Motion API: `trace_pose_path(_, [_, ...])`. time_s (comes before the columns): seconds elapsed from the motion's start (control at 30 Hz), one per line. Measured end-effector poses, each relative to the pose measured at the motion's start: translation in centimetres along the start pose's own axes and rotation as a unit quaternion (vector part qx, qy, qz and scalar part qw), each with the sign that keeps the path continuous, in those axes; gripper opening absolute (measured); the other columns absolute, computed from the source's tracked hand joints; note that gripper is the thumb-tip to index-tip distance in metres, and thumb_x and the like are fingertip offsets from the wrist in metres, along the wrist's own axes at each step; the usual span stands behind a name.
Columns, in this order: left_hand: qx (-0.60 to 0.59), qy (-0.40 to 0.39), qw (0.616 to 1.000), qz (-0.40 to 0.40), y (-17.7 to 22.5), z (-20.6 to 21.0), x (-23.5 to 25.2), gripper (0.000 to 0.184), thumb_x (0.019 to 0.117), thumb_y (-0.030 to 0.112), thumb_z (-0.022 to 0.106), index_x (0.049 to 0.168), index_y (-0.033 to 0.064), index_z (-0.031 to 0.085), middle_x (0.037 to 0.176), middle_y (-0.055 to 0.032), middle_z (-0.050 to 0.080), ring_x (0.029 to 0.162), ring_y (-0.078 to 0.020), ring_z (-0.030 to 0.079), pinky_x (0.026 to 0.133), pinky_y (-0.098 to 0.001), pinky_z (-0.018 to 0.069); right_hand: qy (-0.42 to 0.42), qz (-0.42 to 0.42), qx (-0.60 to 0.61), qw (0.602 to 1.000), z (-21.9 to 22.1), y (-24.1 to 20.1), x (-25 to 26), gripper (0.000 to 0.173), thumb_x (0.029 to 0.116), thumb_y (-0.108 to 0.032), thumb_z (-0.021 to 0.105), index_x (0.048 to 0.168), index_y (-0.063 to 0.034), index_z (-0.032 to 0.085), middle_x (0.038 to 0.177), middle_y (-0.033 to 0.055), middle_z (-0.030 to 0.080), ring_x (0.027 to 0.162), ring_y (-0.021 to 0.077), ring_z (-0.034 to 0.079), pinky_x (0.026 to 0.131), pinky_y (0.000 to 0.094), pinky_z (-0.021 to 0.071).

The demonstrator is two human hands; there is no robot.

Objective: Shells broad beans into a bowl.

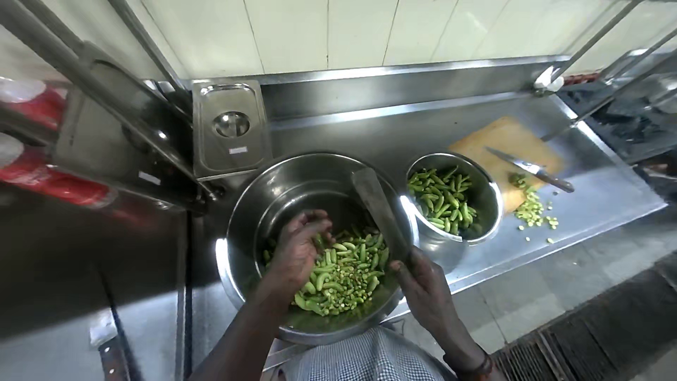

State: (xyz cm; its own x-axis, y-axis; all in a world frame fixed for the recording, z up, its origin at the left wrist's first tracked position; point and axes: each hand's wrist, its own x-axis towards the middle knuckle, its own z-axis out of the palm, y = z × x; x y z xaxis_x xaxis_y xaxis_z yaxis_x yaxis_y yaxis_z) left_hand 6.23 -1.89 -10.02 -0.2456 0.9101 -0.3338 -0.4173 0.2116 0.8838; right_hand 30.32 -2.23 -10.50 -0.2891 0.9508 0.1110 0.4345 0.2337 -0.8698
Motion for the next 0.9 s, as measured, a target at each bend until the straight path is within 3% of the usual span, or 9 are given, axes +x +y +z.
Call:
trace_pose_path(0.07, [0.244,-0.016,0.966,0.082,-0.2,0.2,2.5,0.013,0.0953,0.006,0.066,0.108,0.006,0.068,0.102,-0.0081,0.067,0.08,-0.0172,0.063,0.071,-0.0353,0.0556,0.004,0.015,0.002,1.0,0.0,0.0,0.0,0.034,0.0993,-0.046,0.06,0.108,-0.0139,0.067,0.076,-0.0033,0.064,0.059,0.0084,0.059,0.054,0.0292,0.0529])
trace_pose_path(0.17, [0.597,-0.14,0.78,0.121,-1.5,0.5,6.2,0.018,0.0986,0.018,0.065,0.11,0.0063,0.072,0.108,-0.0146,0.071,0.103,-0.0317,0.069,0.092,-0.0575,0.0545,0.01,0.021,0.006,1.0,0.1,0.1,0.0,0.034,0.1028,-0.045,0.054,0.107,-0.0139,0.066,0.072,-0.003,0.06,0.055,0.0084,0.055,0.05,0.027,0.0498])
trace_pose_path(0.23, [0.715,-0.198,0.665,0.082,-4.0,0.6,7.7,0.021,0.0989,0.021,0.063,0.113,0.0095,0.073,0.11,-0.0171,0.071,0.105,-0.0385,0.068,0.09,-0.0624,0.0533,0.011,0.022,0.017,1.0,-0.1,0.1,0.0,0.033,0.1031,-0.045,0.054,0.109,-0.015,0.067,0.072,-0.0027,0.06,0.054,0.0091,0.054,0.05,0.0268,0.0492])
trace_pose_path(0.3, [0.749,-0.226,0.622,0.023,-6.5,0.3,8.5,0.023,0.0984,0.021,0.063,0.117,0.0094,0.071,0.113,-0.0178,0.07,0.106,-0.0393,0.068,0.089,-0.062,0.0544,0.016,0.03,0.024,0.999,-0.3,0.2,-0.1,0.032,0.1023,-0.046,0.056,0.107,-0.0159,0.067,0.072,-0.0028,0.06,0.053,0.0096,0.054,0.049,0.0267,0.048])
trace_pose_path(0.37, [0.75,-0.23,0.62,-0.018,-7.3,0.1,8.7,0.025,0.0991,0.02,0.062,0.12,0.0073,0.068,0.115,-0.0192,0.069,0.108,-0.0394,0.067,0.089,-0.0621,0.0541,0.018,0.037,0.03,0.999,-0.4,0.4,-0.1,0.032,0.1015,-0.046,0.057,0.104,-0.0157,0.066,0.07,-0.0021,0.059,0.052,0.0103,0.053,0.048,0.0272,0.0476])
trace_pose_path(0.6, [0.723,-0.233,0.651,-0.006,-5.5,-0.9,8.5,0.024,0.1,0.015,0.059,0.121,0.0098,0.069,0.115,-0.0169,0.069,0.109,-0.0366,0.067,0.093,-0.0596,0.053,0.008,0.052,0.07,0.996,-0.2,0.5,-0.2,0.029,0.1017,-0.042,0.058,0.109,-0.0159,0.067,0.075,-0.0004,0.062,0.055,0.0125,0.057,0.051,0.0298,0.0508])
trace_pose_path(0.73, [0.603,-0.226,0.764,0.033,-2.1,0.1,5.6,0.02,0.1035,0.011,0.056,0.118,0.0057,0.068,0.12,-0.0158,0.066,0.11,-0.0313,0.065,0.098,-0.0538,0.0522,0.0,0.067,0.081,0.995,-0.4,0.4,-0.2,0.029,0.1006,-0.041,0.06,0.112,-0.0146,0.067,0.077,0.001,0.064,0.057,0.0136,0.059,0.053,0.0309,0.052])
trace_pose_path(0.83, [0.494,-0.208,0.843,0.044,-0.4,0.8,1.9,0.015,0.1046,0.019,0.059,0.114,0.0134,0.069,0.105,-0.0057,0.07,0.081,-0.0202,0.067,0.073,-0.0435,0.0573,-0.015,0.069,0.07,0.995,-0.3,0.4,-0.3,0.027,0.0964,-0.038,0.067,0.108,-0.0144,0.067,0.082,-0.0014,0.068,0.068,0.0117,0.065,0.062,0.0311,0.0569])
trace_pose_path(0.9, [0.409,-0.223,0.884,0.039,-0.4,1.0,-0.2,0.012,0.1033,0.017,0.061,0.111,0.0166,0.07,0.096,-0.0001,0.069,0.062,-0.0133,0.059,0.056,-0.0317,0.0528,-0.029,0.063,0.053,0.996,0.0,0.4,-0.3,0.028,0.0919,-0.041,0.073,0.1,-0.0147,0.066,0.079,-0.003,0.067,0.069,0.0102,0.065,0.063,0.0309,0.0571])
